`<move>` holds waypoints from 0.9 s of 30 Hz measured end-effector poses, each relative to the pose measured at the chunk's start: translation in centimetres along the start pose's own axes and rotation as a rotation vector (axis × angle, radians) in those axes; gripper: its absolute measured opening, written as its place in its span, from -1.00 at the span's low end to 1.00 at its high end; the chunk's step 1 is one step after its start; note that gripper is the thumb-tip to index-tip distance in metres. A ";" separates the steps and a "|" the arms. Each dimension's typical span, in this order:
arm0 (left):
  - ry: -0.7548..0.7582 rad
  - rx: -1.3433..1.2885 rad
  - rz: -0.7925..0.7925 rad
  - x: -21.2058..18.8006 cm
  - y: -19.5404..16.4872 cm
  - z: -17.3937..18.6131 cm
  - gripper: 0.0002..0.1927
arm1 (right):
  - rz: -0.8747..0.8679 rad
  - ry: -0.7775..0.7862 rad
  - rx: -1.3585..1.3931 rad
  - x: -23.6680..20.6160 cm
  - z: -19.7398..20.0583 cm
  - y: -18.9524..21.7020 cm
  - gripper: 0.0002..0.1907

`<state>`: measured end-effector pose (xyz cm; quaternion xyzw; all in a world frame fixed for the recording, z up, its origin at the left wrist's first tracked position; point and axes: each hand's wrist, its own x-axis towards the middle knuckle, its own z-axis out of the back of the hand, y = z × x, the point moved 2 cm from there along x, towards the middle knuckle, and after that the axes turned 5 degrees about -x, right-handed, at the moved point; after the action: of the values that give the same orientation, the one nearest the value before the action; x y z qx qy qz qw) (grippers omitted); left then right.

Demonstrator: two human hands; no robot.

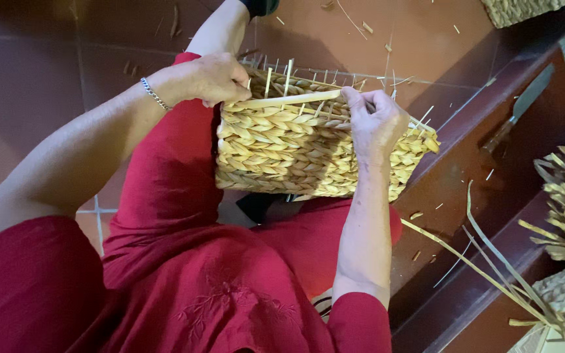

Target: The person sits on the floor with a woven water hyacinth basket on their lap. They use scissors to trim protruding straw strands from the basket rim, then tuck and weave loose straw strips around the edge and along the sides, pressing the strands into the weave by hand.

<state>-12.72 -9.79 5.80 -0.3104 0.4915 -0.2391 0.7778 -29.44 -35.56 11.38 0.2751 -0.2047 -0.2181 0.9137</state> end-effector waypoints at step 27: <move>-0.290 0.102 -0.229 -0.8 4.1 -3.0 -0.77 | -0.133 0.128 -0.095 -9.7 6.0 0.0 -0.74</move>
<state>-15.53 -7.19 2.40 -0.3558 0.3229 -0.3033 0.8228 -40.37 -33.02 13.48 0.2580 -0.1166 -0.2697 0.9204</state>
